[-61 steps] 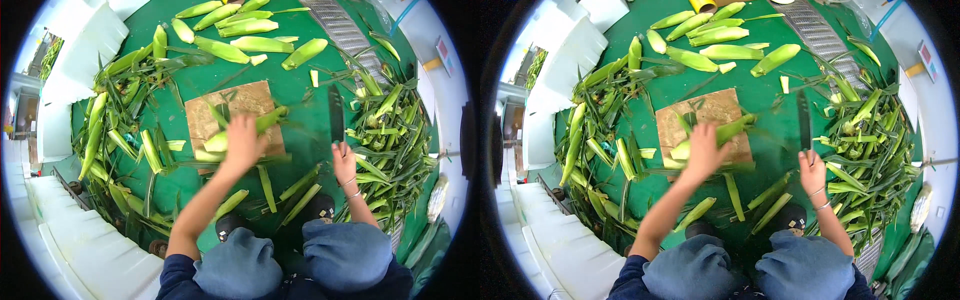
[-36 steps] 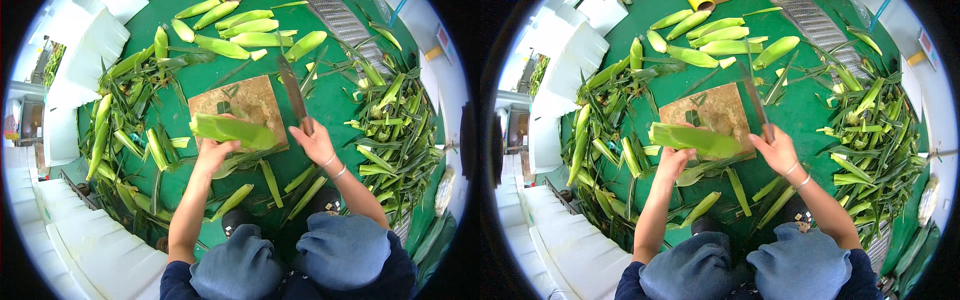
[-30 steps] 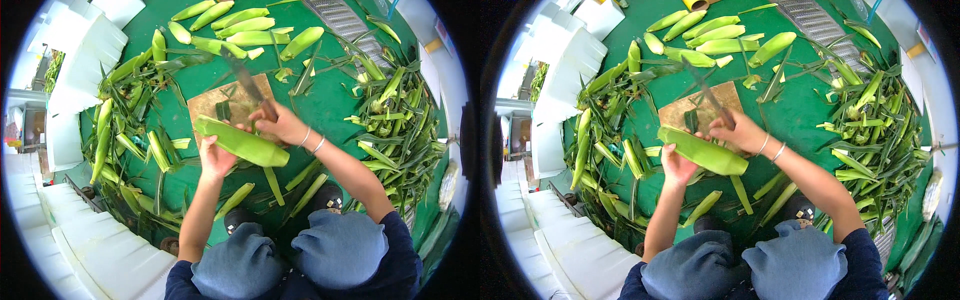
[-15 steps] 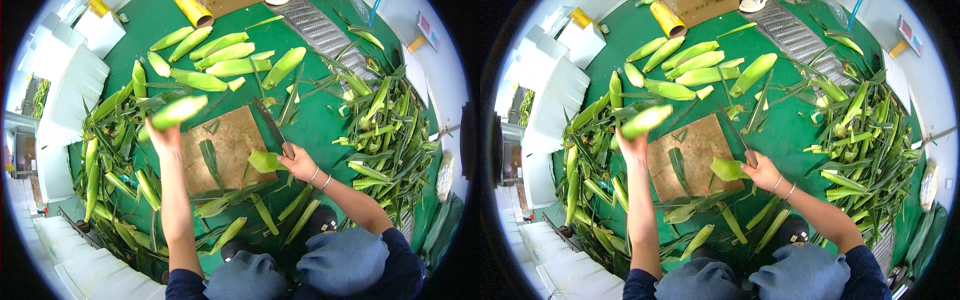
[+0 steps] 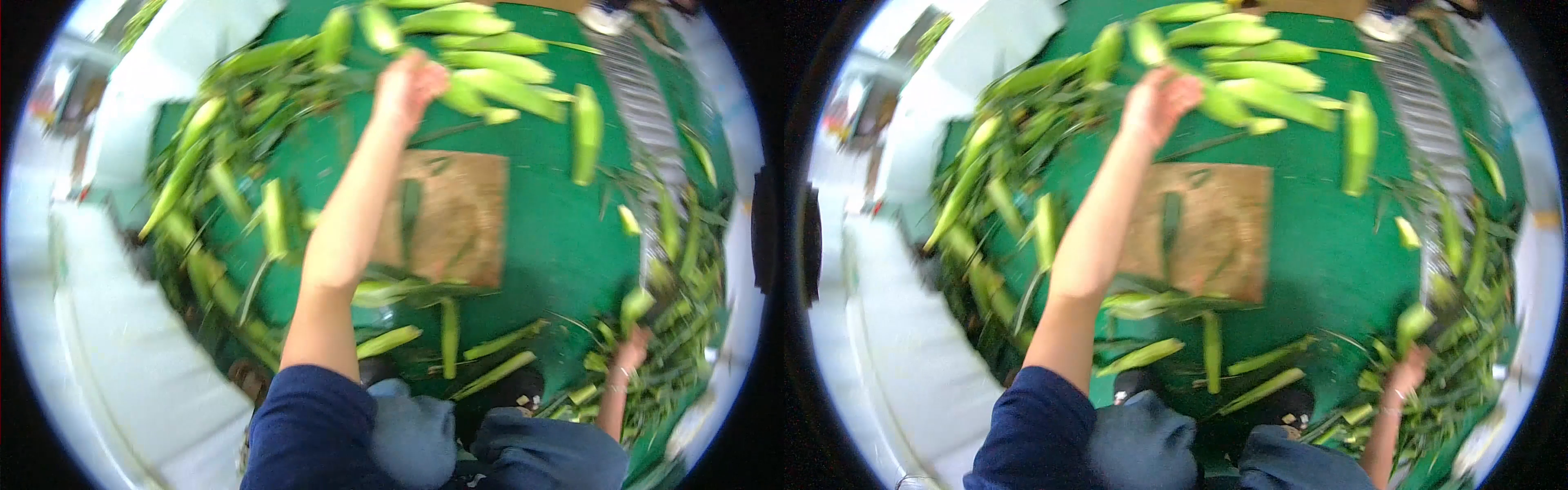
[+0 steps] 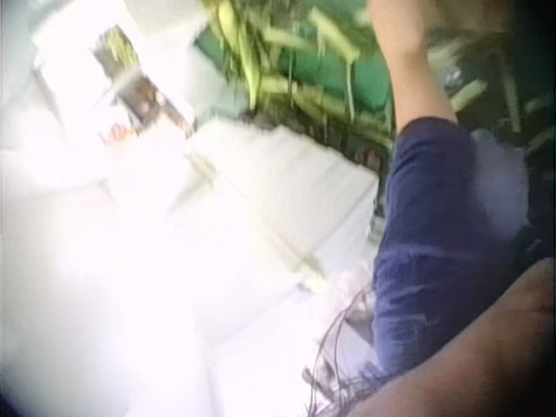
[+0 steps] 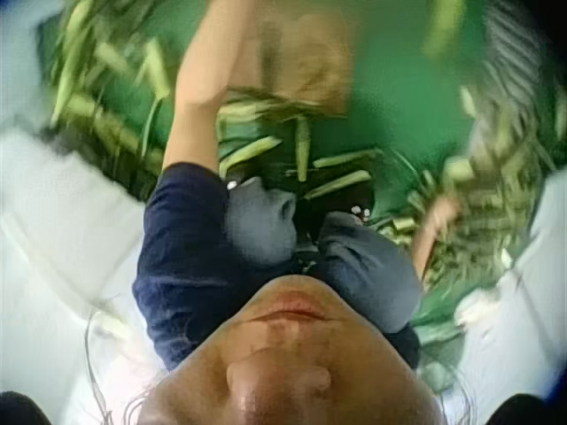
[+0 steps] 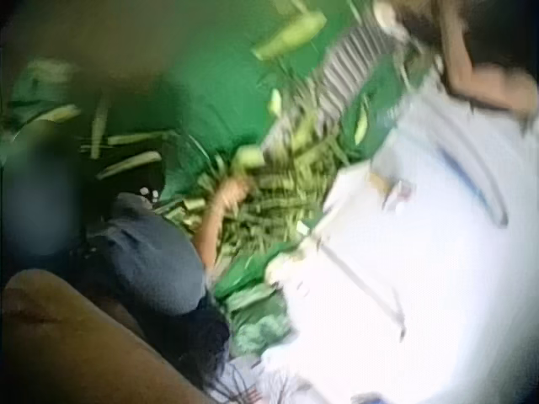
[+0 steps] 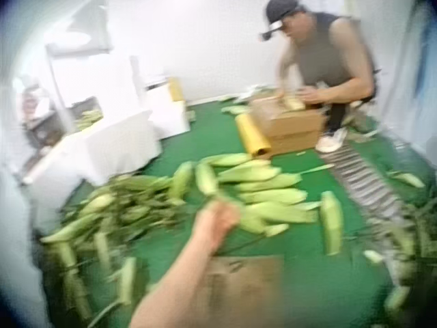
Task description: The person uses a cleaver to trim the ends and husks off corn on a wooden cutting board before tossing the trimmed ears onto a pile.
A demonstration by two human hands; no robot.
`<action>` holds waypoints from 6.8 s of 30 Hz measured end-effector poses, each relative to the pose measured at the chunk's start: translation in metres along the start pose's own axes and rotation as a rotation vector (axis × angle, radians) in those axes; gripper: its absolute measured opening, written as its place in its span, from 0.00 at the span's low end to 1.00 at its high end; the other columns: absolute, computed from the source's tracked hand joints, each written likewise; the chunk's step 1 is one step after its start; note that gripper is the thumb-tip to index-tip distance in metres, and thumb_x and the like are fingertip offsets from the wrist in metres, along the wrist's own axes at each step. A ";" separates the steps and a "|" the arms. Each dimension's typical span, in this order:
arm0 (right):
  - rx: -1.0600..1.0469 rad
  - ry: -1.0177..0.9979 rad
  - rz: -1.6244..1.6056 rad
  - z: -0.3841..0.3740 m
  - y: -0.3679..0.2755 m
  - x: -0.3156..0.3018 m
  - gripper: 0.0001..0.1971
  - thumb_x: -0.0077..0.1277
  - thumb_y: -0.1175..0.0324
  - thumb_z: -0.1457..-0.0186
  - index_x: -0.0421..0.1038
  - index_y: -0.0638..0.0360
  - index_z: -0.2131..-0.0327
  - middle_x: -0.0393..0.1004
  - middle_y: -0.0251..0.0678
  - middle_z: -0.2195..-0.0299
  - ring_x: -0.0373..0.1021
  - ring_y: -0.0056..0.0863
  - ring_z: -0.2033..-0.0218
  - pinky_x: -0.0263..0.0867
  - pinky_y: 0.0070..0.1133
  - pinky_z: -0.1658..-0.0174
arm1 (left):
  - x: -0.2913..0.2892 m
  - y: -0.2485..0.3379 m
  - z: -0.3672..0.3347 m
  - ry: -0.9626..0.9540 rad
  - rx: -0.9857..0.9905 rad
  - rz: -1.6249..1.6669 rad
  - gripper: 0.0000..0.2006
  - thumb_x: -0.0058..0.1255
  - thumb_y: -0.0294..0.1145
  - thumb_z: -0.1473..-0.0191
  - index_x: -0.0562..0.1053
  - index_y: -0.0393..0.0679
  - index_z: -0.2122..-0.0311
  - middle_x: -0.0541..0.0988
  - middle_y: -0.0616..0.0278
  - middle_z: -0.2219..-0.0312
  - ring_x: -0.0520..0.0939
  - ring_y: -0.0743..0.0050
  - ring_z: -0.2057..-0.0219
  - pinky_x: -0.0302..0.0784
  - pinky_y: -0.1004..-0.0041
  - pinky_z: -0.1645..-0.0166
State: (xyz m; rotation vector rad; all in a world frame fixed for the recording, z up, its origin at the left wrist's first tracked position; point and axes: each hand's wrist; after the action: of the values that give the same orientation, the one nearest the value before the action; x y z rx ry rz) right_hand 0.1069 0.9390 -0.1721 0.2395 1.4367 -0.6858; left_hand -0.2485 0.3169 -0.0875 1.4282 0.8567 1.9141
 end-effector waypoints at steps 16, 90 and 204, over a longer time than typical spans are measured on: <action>-0.190 0.514 0.598 -0.055 0.118 -0.131 0.22 0.43 0.57 0.40 0.62 0.56 0.46 0.72 0.46 0.59 0.68 0.40 0.63 0.63 0.29 0.61 | -0.290 0.073 0.403 1.562 -0.546 -1.469 0.35 0.62 0.44 0.63 0.61 0.31 0.54 0.69 0.41 0.56 0.70 0.43 0.53 0.69 0.56 0.52; -0.205 0.065 -0.380 0.142 -0.135 -0.065 0.15 0.51 0.68 0.46 0.57 0.62 0.79 0.55 0.39 0.86 0.50 0.26 0.84 0.53 0.24 0.80 | 0.017 -0.101 0.233 -0.416 0.571 -1.907 0.21 0.55 0.46 0.55 0.68 0.42 0.61 0.72 0.54 0.69 0.74 0.56 0.65 0.72 0.61 0.67; -1.508 -0.396 -0.135 0.080 -0.689 -0.053 0.19 0.51 0.67 0.52 0.63 0.64 0.56 0.67 0.47 0.60 0.65 0.47 0.56 0.63 0.33 0.54 | -0.319 0.290 0.148 0.818 0.037 -1.912 0.23 0.56 0.40 0.59 0.69 0.44 0.56 0.69 0.53 0.56 0.72 0.53 0.55 0.71 0.60 0.54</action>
State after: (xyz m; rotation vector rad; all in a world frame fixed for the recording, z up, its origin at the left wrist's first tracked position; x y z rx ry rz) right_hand -0.2145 0.3681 0.0605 -1.1056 1.2385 0.3572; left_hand -0.0509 -0.0868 -0.0140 -0.5171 1.6227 0.7081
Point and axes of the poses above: each hand's wrist, its own z-axis away from the middle knuckle, its own x-axis out of the palm, y = z × x
